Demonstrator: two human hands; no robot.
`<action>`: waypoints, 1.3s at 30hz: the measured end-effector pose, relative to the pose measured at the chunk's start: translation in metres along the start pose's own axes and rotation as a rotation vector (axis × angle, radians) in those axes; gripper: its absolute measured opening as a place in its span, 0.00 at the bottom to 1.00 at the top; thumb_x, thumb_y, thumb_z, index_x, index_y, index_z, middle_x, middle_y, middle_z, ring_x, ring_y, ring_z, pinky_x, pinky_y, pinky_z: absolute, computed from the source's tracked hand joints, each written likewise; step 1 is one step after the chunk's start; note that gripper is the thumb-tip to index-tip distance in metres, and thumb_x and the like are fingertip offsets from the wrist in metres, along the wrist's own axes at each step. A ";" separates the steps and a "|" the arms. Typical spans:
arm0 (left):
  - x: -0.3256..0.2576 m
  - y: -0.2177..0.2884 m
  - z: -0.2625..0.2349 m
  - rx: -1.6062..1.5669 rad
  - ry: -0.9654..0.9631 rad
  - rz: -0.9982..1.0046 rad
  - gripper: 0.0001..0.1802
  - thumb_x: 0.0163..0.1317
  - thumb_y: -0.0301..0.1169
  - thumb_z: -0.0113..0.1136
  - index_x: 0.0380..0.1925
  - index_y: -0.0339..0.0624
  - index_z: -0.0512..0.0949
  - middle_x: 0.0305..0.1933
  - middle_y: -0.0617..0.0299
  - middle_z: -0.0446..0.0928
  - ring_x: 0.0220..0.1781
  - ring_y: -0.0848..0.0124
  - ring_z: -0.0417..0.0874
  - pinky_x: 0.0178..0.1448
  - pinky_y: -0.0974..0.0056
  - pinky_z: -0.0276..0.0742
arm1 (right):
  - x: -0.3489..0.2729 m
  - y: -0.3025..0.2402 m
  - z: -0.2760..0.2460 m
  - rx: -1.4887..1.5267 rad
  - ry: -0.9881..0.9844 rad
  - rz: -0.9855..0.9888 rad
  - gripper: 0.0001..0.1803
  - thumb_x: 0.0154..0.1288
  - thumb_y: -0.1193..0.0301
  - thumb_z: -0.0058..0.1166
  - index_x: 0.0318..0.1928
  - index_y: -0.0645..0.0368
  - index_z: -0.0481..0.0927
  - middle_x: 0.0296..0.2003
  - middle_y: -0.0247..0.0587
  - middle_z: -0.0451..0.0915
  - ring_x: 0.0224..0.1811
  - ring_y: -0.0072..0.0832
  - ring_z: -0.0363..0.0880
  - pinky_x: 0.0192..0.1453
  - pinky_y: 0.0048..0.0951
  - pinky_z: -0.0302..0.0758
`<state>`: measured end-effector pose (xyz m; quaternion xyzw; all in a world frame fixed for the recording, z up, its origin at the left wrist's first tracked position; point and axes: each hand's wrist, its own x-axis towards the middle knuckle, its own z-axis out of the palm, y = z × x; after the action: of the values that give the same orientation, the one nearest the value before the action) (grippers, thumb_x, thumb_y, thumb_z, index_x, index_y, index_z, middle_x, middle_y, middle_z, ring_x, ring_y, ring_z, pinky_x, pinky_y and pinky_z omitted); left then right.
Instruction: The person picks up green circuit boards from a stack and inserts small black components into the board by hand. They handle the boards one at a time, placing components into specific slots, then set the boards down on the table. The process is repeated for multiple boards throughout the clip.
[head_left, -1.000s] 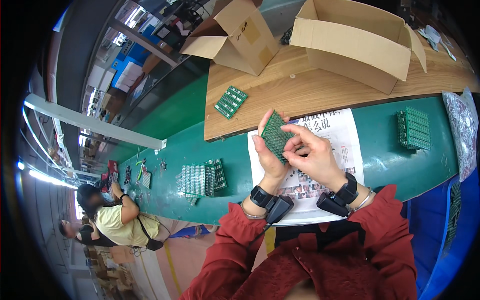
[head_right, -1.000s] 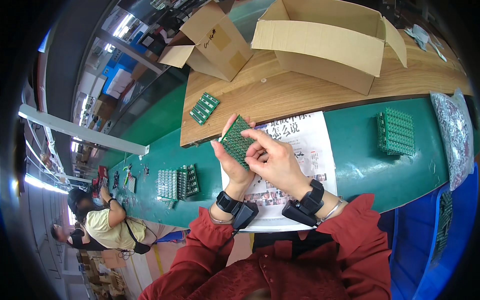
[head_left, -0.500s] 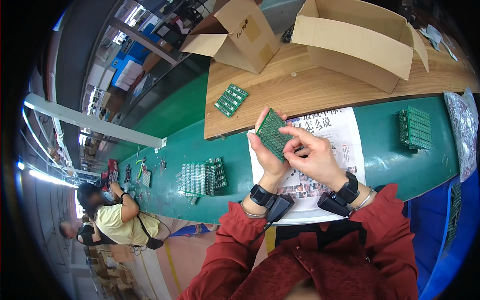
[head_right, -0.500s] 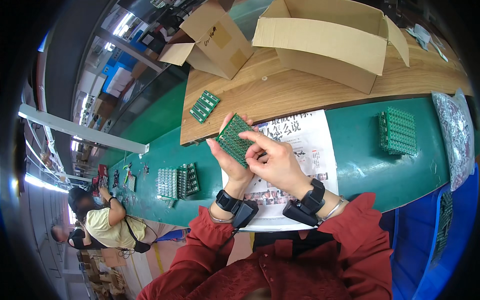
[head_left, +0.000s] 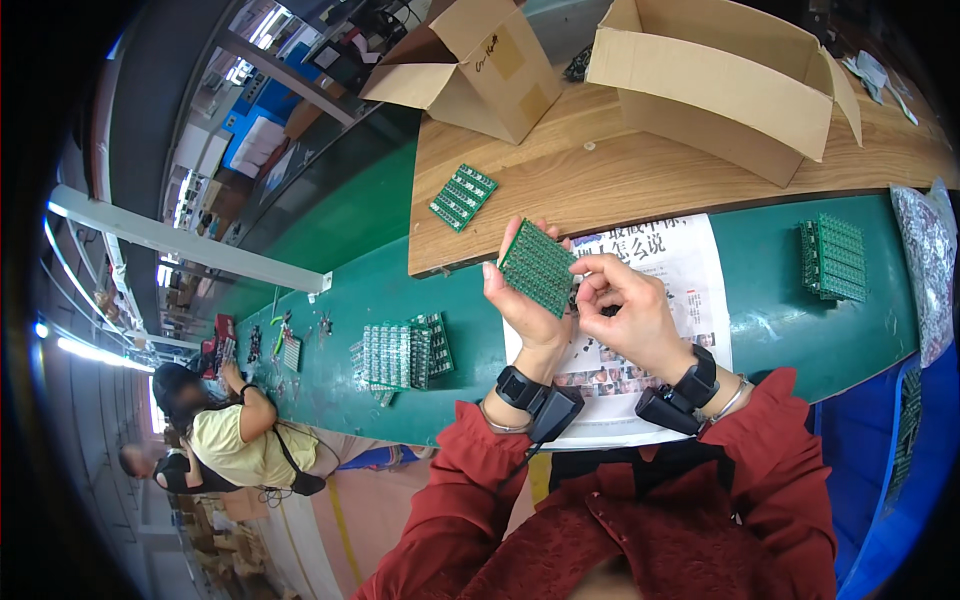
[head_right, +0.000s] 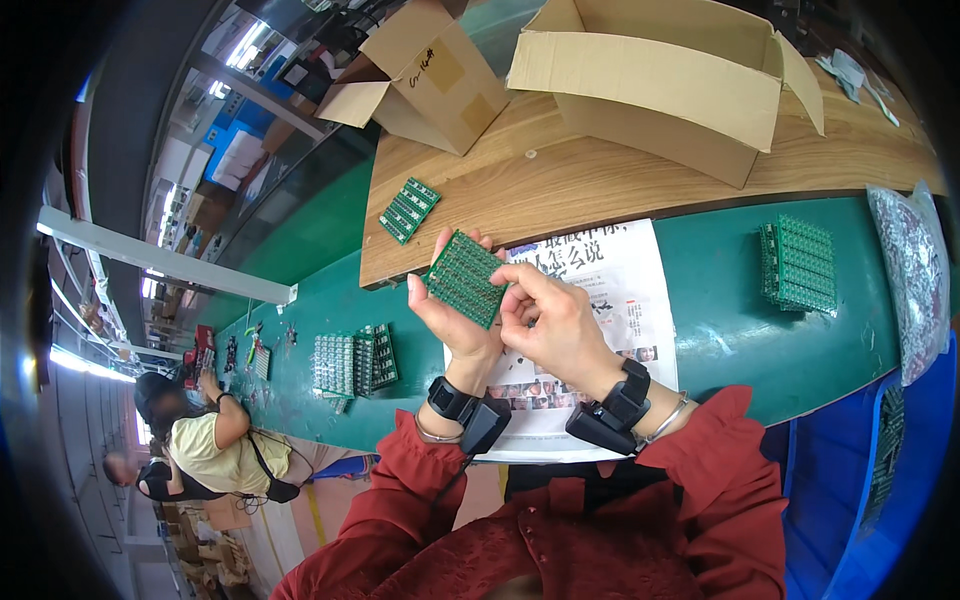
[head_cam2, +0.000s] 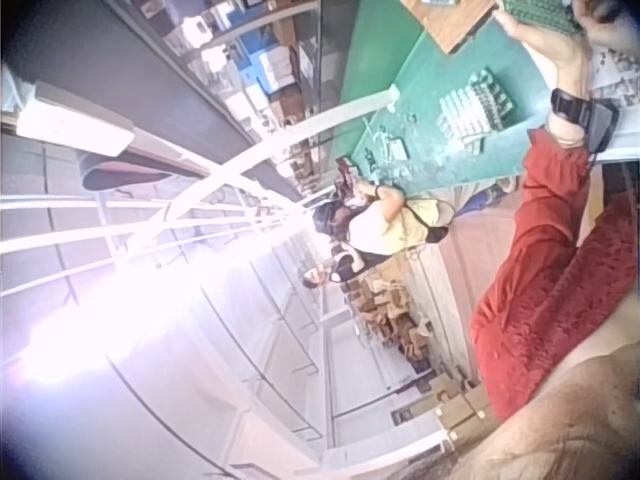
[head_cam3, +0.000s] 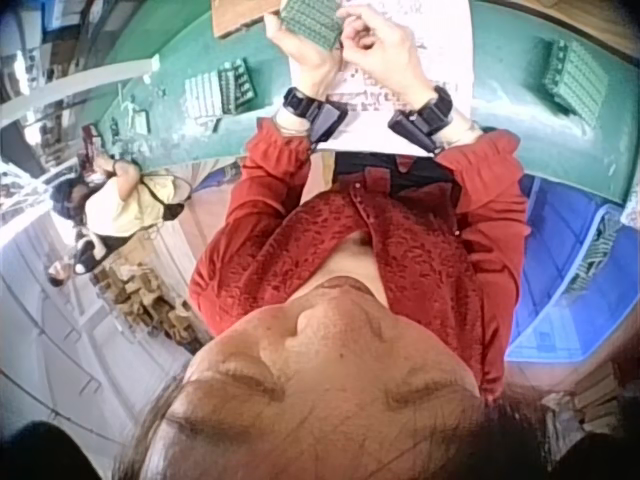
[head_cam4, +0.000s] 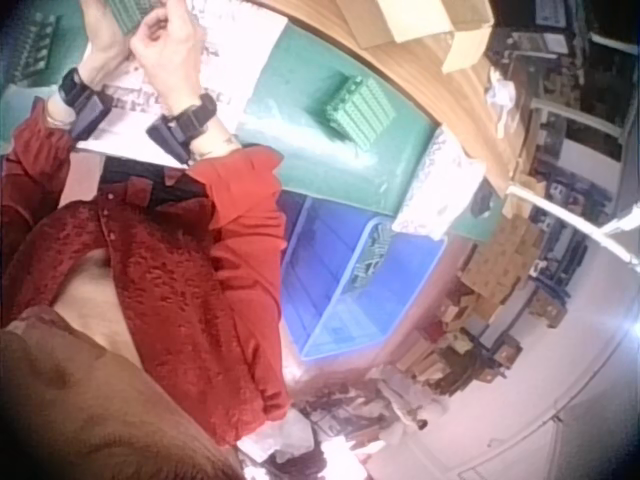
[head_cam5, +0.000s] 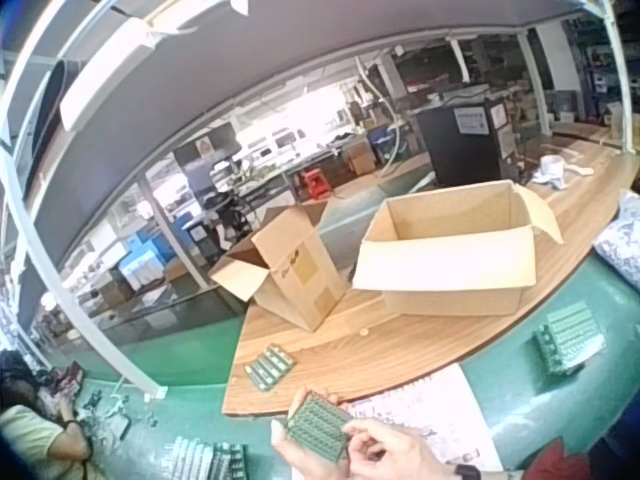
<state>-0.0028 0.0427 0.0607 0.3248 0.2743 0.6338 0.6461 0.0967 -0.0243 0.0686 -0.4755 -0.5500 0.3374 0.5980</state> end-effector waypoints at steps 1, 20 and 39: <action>-0.001 0.000 0.001 0.006 -0.004 -0.004 0.41 0.64 0.60 0.32 0.62 0.35 0.60 0.55 0.47 0.70 0.55 0.57 0.73 0.60 0.51 0.70 | 0.001 -0.001 0.001 0.018 -0.001 -0.013 0.21 0.51 0.83 0.56 0.49 0.61 0.76 0.30 0.36 0.80 0.32 0.17 0.80 0.36 0.21 0.81; 0.001 -0.003 -0.006 0.102 -0.010 0.074 0.42 0.63 0.60 0.36 0.65 0.35 0.58 0.55 0.50 0.70 0.54 0.61 0.73 0.58 0.56 0.70 | -0.003 -0.002 0.001 0.077 0.022 0.086 0.16 0.53 0.82 0.57 0.44 0.62 0.74 0.29 0.37 0.80 0.29 0.19 0.80 0.33 0.22 0.80; -0.007 -0.005 -0.009 0.313 -0.163 0.151 0.41 0.62 0.55 0.41 0.65 0.33 0.58 0.56 0.50 0.71 0.55 0.64 0.73 0.60 0.59 0.69 | 0.000 -0.005 0.001 -0.205 -0.018 -0.198 0.15 0.54 0.84 0.57 0.43 0.64 0.75 0.34 0.40 0.78 0.34 0.25 0.80 0.35 0.25 0.79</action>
<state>-0.0066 0.0363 0.0512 0.4913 0.2910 0.6018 0.5584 0.0952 -0.0259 0.0733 -0.4744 -0.6311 0.2231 0.5717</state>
